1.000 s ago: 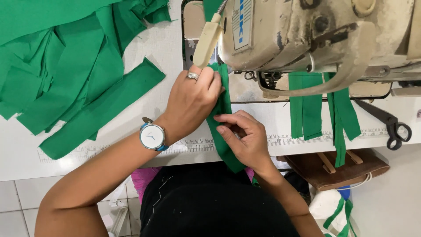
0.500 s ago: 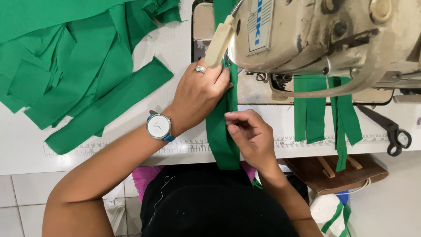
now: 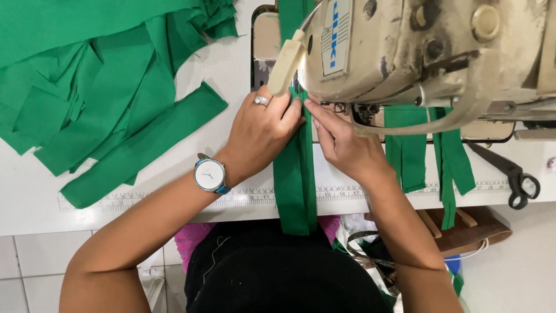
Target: Sewing green fabric strips using an industrial sewing machine on a factory floor.
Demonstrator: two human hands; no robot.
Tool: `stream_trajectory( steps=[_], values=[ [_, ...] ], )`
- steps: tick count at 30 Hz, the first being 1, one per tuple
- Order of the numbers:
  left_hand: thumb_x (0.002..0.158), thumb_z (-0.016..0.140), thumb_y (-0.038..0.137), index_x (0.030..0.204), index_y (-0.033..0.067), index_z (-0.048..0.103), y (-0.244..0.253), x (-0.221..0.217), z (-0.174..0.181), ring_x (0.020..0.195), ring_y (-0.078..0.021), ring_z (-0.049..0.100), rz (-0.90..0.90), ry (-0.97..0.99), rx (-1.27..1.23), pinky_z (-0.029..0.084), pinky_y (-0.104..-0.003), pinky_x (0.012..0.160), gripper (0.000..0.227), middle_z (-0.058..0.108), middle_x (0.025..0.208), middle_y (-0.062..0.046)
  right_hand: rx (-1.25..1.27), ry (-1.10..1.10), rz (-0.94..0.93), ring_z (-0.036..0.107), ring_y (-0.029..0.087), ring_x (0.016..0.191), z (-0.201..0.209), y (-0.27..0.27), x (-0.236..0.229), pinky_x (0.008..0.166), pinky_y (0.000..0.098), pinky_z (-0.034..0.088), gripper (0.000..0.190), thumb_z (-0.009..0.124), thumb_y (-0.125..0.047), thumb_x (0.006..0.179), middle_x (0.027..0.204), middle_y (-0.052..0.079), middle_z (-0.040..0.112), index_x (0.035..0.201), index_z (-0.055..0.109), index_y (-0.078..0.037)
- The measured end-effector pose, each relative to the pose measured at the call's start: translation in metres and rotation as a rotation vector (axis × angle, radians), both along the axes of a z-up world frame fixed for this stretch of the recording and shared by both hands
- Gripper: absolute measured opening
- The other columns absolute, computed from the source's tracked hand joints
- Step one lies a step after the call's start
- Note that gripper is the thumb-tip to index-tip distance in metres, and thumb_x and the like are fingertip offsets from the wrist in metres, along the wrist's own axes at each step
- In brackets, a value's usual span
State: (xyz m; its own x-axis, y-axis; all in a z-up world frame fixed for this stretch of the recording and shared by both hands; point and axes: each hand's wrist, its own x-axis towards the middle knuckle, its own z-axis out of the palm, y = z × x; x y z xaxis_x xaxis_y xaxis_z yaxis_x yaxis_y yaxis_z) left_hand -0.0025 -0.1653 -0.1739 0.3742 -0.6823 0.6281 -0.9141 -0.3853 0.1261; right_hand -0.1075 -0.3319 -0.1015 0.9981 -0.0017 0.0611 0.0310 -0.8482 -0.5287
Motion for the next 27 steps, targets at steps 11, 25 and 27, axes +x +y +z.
stream_trajectory(
  steps=[11,25,27],
  values=[
    [0.096,0.070,0.022,0.109,0.0049,0.070,0.001,0.001,0.002,0.088,-0.0335,0.063,-0.011,0.041,0.025,0.047,-0.039,0.067,0.021,0.061,0.091,-0.012,-0.275,-0.215,0.018,0.068,0.033,0.116,-0.053,-0.009,-0.013,0.102,0.0515,0.051,0.040,0.062,-0.023,0.102,0.129,0.011,0.071,0.141,0.066,-0.013],
    [0.101,0.059,0.004,0.089,0.0128,0.061,0.004,0.003,0.045,0.067,-0.0235,0.045,0.080,-0.061,0.122,0.037,-0.034,0.060,0.016,0.042,0.072,-0.003,-0.275,-0.782,-0.457,0.059,0.033,0.088,0.010,-0.108,-0.088,0.078,0.0439,0.045,0.005,0.068,0.005,0.101,0.096,0.019,0.066,0.100,0.063,0.005],
    [0.105,0.060,0.014,0.082,0.0141,0.055,0.000,0.003,0.046,0.069,-0.0255,0.048,0.081,-0.037,0.099,0.037,-0.035,0.062,0.024,0.041,0.073,-0.003,-0.541,-0.600,-0.663,0.052,0.042,0.091,0.018,-0.142,-0.111,0.088,0.0524,0.045,0.028,0.056,-0.009,0.118,0.091,0.024,0.059,0.100,0.061,0.012]
  ],
)
